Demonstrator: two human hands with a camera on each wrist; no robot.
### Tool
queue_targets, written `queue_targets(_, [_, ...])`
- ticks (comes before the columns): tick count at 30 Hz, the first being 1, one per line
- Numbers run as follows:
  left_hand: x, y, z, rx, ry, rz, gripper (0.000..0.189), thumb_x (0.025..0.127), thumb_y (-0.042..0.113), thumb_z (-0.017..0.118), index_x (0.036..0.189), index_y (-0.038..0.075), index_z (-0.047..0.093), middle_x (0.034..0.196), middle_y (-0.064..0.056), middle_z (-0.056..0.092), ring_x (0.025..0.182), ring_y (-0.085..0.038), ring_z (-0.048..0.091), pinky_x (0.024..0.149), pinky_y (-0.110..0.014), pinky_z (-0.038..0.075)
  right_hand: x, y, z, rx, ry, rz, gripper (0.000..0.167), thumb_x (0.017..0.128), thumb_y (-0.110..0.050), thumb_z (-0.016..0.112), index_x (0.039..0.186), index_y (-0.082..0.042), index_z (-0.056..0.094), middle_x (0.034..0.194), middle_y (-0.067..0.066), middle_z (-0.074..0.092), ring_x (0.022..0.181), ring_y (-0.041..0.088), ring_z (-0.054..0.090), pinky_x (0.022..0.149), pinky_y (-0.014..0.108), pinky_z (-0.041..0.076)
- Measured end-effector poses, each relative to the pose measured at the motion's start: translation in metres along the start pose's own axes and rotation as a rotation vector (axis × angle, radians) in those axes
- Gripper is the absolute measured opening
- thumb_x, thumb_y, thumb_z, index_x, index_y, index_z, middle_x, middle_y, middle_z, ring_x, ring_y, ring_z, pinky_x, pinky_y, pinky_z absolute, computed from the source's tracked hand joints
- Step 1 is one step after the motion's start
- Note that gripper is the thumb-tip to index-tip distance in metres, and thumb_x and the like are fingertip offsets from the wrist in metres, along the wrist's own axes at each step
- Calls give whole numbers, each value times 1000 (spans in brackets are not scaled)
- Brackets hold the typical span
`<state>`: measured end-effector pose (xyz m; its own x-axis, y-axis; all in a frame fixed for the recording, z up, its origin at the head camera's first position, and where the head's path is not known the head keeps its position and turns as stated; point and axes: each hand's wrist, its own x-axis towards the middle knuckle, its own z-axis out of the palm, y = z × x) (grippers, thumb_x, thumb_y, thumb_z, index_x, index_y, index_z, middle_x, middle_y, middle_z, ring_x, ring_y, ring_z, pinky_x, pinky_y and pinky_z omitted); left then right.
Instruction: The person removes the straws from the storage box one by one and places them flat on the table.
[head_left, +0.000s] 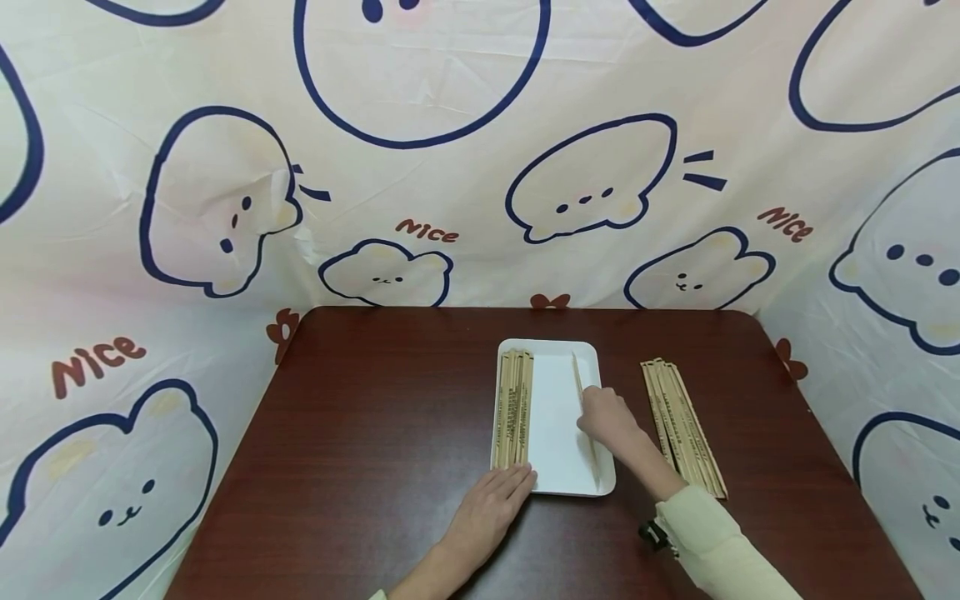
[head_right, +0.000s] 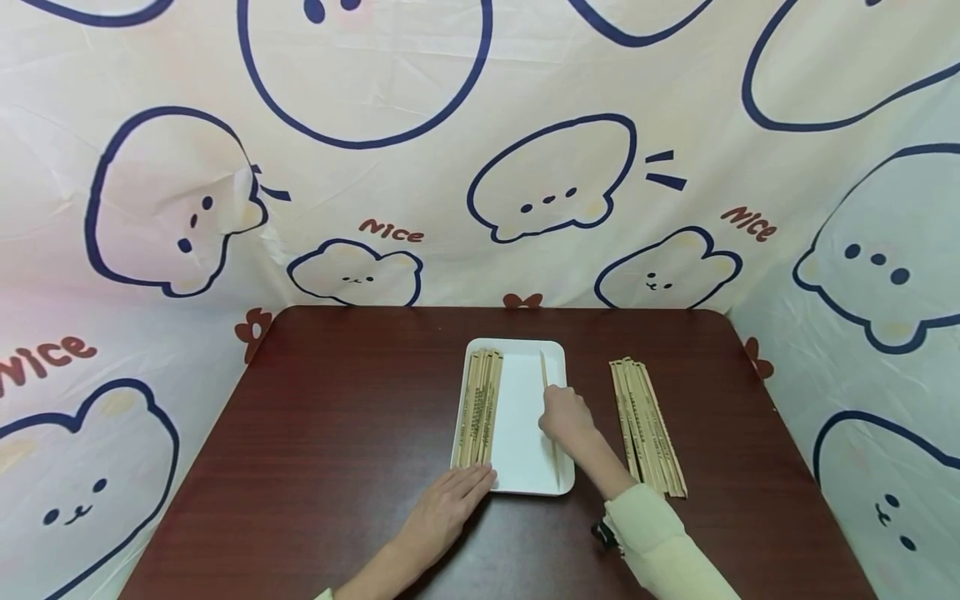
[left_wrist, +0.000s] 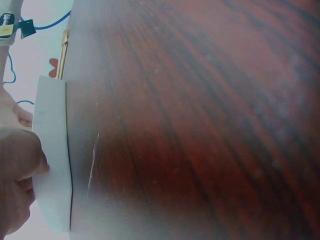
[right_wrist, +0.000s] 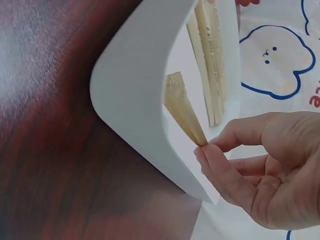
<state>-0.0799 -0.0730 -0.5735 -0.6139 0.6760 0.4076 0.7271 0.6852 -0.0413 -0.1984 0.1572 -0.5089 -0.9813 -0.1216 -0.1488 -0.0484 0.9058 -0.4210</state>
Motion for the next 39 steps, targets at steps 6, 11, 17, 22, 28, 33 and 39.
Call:
queue_targets(6, [0,0,-1,11,-13,2,47,85,7,67,132,7,63,136,-7,61,126,-18,56,105,-34,45,-2,6,-17,29,-6,25,23,80,6,61,67,-5,47,57,3,43,48,14,43,41,24,37])
queue_targets(11, [0,0,-1,15,-15,3,45,87,8,62,132,7,63,136,-8,61,125,-19,57,105,-34,45,-4,15,-29,37,18,18,33,79,7,59,62,-11,38,54,-2,31,47,12,31,41,24,28])
queue_targets(17, [0,1,0,14,5,2,46,85,6,67,131,7,64,135,-7,62,125,-18,57,104,-33,45,-6,31,-38,74,3,29,27,79,10,58,65,-8,43,52,0,40,44,11,34,40,22,29])
queue_targets(22, [0,1,1,4,31,3,46,84,6,69,129,7,65,133,-7,63,123,-18,58,103,-33,47,-11,46,-44,56,-17,34,32,80,9,56,64,-11,37,54,-2,34,46,11,30,42,23,27])
queue_targets(28, [0,1,3,-8,43,5,43,85,6,64,129,6,65,133,-8,63,123,-18,59,103,-34,47,-13,66,-44,31,-4,6,33,75,11,54,60,-13,37,53,-3,35,46,10,30,42,22,26])
queue_targets(33, [-1,1,2,-7,38,3,43,86,6,63,129,6,65,133,-8,63,123,-19,59,103,-34,47,-15,76,-43,7,-17,30,35,74,11,51,56,-14,36,49,-5,33,44,9,28,40,21,24])
queue_targets(39, [0,1,2,-14,34,-1,46,84,5,67,130,6,64,134,-8,63,123,-19,58,103,-34,46,-18,80,-42,-18,-20,54,34,76,10,52,57,-15,37,50,-4,35,44,10,31,39,22,26])
